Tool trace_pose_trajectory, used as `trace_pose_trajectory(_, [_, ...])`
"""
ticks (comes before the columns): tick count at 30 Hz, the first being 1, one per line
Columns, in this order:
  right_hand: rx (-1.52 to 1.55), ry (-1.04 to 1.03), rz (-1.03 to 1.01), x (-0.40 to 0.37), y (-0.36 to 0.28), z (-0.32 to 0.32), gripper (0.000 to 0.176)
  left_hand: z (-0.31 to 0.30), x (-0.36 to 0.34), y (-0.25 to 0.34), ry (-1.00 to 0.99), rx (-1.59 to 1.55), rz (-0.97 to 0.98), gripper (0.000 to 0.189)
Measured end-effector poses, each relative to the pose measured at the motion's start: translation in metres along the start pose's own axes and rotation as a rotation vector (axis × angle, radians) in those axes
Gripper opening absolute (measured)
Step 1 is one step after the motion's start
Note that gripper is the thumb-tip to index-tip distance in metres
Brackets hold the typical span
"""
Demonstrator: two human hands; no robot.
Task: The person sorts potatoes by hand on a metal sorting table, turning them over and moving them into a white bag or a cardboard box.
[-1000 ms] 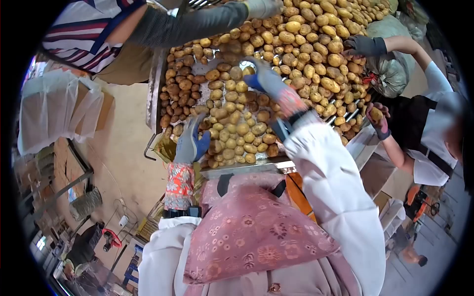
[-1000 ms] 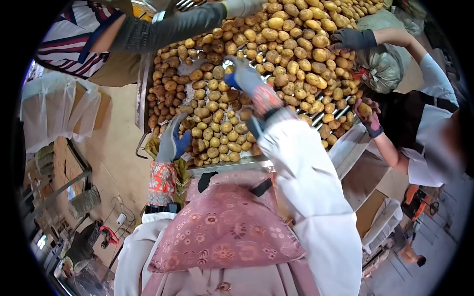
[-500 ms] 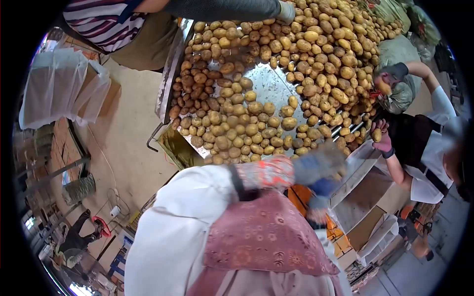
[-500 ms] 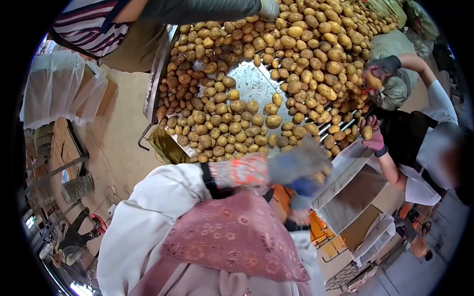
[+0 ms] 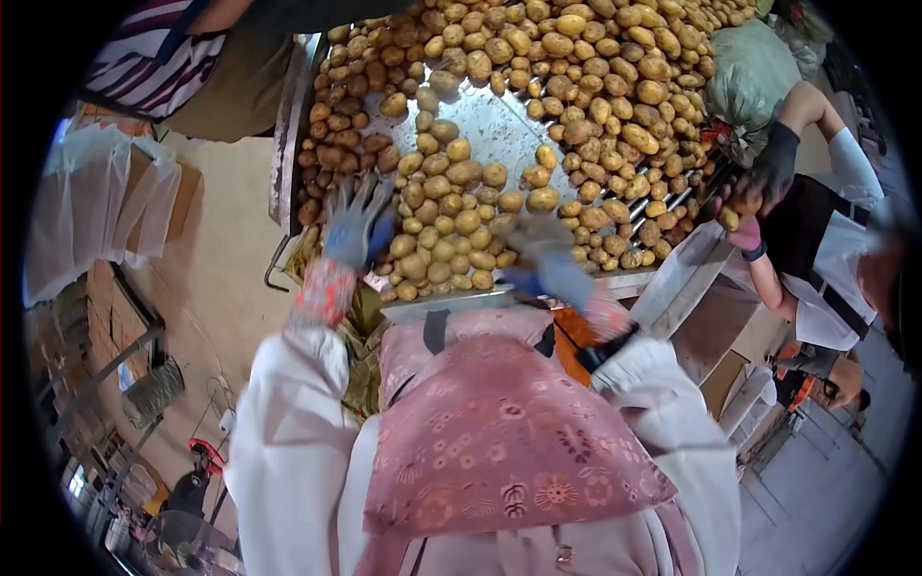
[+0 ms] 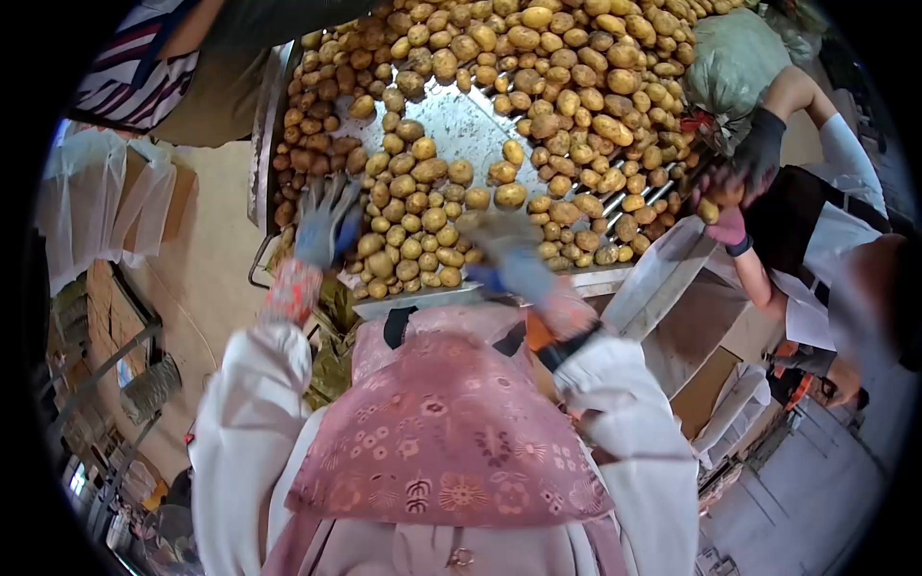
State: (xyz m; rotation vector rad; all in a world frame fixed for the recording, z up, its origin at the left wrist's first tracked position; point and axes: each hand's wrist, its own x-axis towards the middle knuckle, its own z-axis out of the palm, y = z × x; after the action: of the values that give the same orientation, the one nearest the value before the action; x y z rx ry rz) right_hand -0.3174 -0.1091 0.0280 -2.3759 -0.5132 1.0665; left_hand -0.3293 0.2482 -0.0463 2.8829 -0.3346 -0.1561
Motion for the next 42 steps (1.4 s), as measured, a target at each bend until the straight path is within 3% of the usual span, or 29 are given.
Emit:
trace_pose_trajectory(1, [-0.206,0.0,-0.3,0.017,0.002,0.029,0.06,-0.004,-0.021,0.009,0.08,-0.02,0.013,0.054])
trace_pose_trajectory(3, [-0.109,-0.17,-0.254,0.041,-0.026,0.061,0.058,-0.003,-0.066,0.001,-0.001,-0.265,-0.012,0.055])
trace_pose_trajectory(4, [0.232,-0.374,-0.168,0.061,-0.033,0.075,0.061,-0.01,-0.08,-0.001,0.006,-0.132,-0.06,0.055])
trace_pose_trajectory(5, [-0.22,-0.22,-0.369,0.068,-0.055,0.073,0.059,-0.014,-0.083,-0.001,0.018,-0.011,-0.105,0.054])
trace_pose_trajectory(6, [-0.249,0.2,-0.483,0.101,-0.04,0.132,0.051,-0.013,-0.074,-0.01,0.141,-0.156,-0.15,0.053])
trace_pose_trajectory(8, [-0.098,0.142,-0.647,0.142,-0.059,0.145,0.049,-0.034,-0.025,-0.006,0.319,-0.114,-0.159,0.058])
trace_pose_trajectory(9, [0.047,-0.464,-0.348,0.123,-0.115,0.051,0.041,-0.046,0.005,0.003,0.331,-0.142,-0.203,0.061])
trace_pose_trajectory(11, [0.555,-0.422,-0.12,0.101,-0.116,-0.007,0.04,-0.038,0.03,0.009,0.207,-0.034,-0.334,0.069])
trace_pose_trajectory(13, [-0.143,0.265,-0.668,0.131,-0.029,0.005,0.042,-0.008,0.002,0.007,-0.072,0.016,-0.167,0.071])
trace_pose_trajectory(15, [-0.469,0.403,-0.483,0.081,0.006,-0.039,0.052,-0.001,-0.046,0.008,0.017,0.12,0.019,0.074])
trace_pose_trajectory(17, [-0.539,0.196,-0.292,0.028,0.034,-0.031,0.063,0.016,-0.095,-0.005,-0.082,-0.11,0.069,0.071])
trace_pose_trajectory(19, [-0.49,-0.042,-0.092,0.023,0.007,0.006,0.069,0.001,-0.101,0.003,-0.07,-0.107,0.046,0.067])
trace_pose_trajectory(20, [-0.572,-0.101,-0.169,0.033,-0.003,0.023,0.067,0.002,-0.082,0.0,0.057,-0.064,0.035,0.064])
trace_pose_trajectory(21, [-0.135,-0.08,-0.42,0.056,0.02,0.062,0.08,0.007,-0.054,-0.002,0.178,-0.026,0.02,0.062])
trace_pose_trajectory(22, [-0.276,0.056,-0.489,0.059,-0.015,0.06,0.071,-0.004,-0.014,0.002,0.254,-0.049,0.005,0.061])
trace_pose_trajectory(24, [-0.434,-0.075,-0.538,0.099,-0.049,0.071,0.06,-0.036,0.073,0.01,0.335,-0.091,-0.027,0.062])
trace_pose_trajectory(25, [-0.372,-0.017,-0.615,0.114,-0.059,0.062,0.05,-0.039,0.106,0.013,0.345,-0.12,-0.052,0.064])
trace_pose_trajectory(26, [-0.21,-0.218,-0.587,0.137,-0.066,0.039,0.038,-0.029,0.129,0.006,0.262,-0.107,-0.102,0.067])
trace_pose_trajectory(27, [-0.124,-0.21,-0.457,0.131,-0.076,0.0,0.033,-0.021,0.137,-0.003,0.172,-0.095,-0.153,0.071])
trace_pose_trajectory(28, [0.036,-0.006,-0.363,0.136,-0.057,-0.006,0.033,-0.017,0.129,-0.011,-0.143,-0.107,-0.279,0.076])
trace_pose_trajectory(29, [0.543,0.138,-0.234,0.114,-0.044,-0.039,0.036,-0.009,0.107,-0.02,-0.067,-0.072,-0.2,0.079])
trace_pose_trajectory(30, [0.5,0.303,-0.287,0.116,-0.003,-0.051,0.039,-0.008,0.084,-0.023,-0.013,0.05,-0.104,0.079])
trace_pose_trajectory(31, [-0.282,0.585,-0.279,0.098,0.019,-0.068,0.051,-0.012,0.06,-0.027,0.036,0.179,-0.004,0.08])
trace_pose_trajectory(33, [-0.596,0.478,-0.218,0.033,0.072,-0.068,0.076,-0.016,0.001,-0.025,-0.171,-0.026,-0.129,0.074])
trace_pose_trajectory(35, [-0.949,0.237,-0.072,-0.002,0.092,-0.026,0.088,0.007,-0.052,-0.033,-0.038,0.059,0.029,0.064])
trace_pose_trajectory(37, [-0.517,0.004,0.083,-0.007,0.042,-0.001,0.083,0.008,-0.073,-0.024,-0.009,0.023,0.03,0.057])
trace_pose_trajectory(39, [-0.376,0.055,-0.054,0.016,0.022,0.042,0.077,0.013,-0.081,-0.004,0.148,-0.063,-0.153,0.058])
trace_pose_trajectory(40, [-0.402,0.086,-0.11,0.034,-0.005,0.056,0.072,0.01,-0.067,0.004,0.248,-0.13,-0.113,0.057])
trace_pose_trajectory(42, [-0.433,0.122,-0.18,0.068,-0.018,0.056,0.067,-0.005,-0.042,0.023,0.152,-0.228,-0.04,0.057])
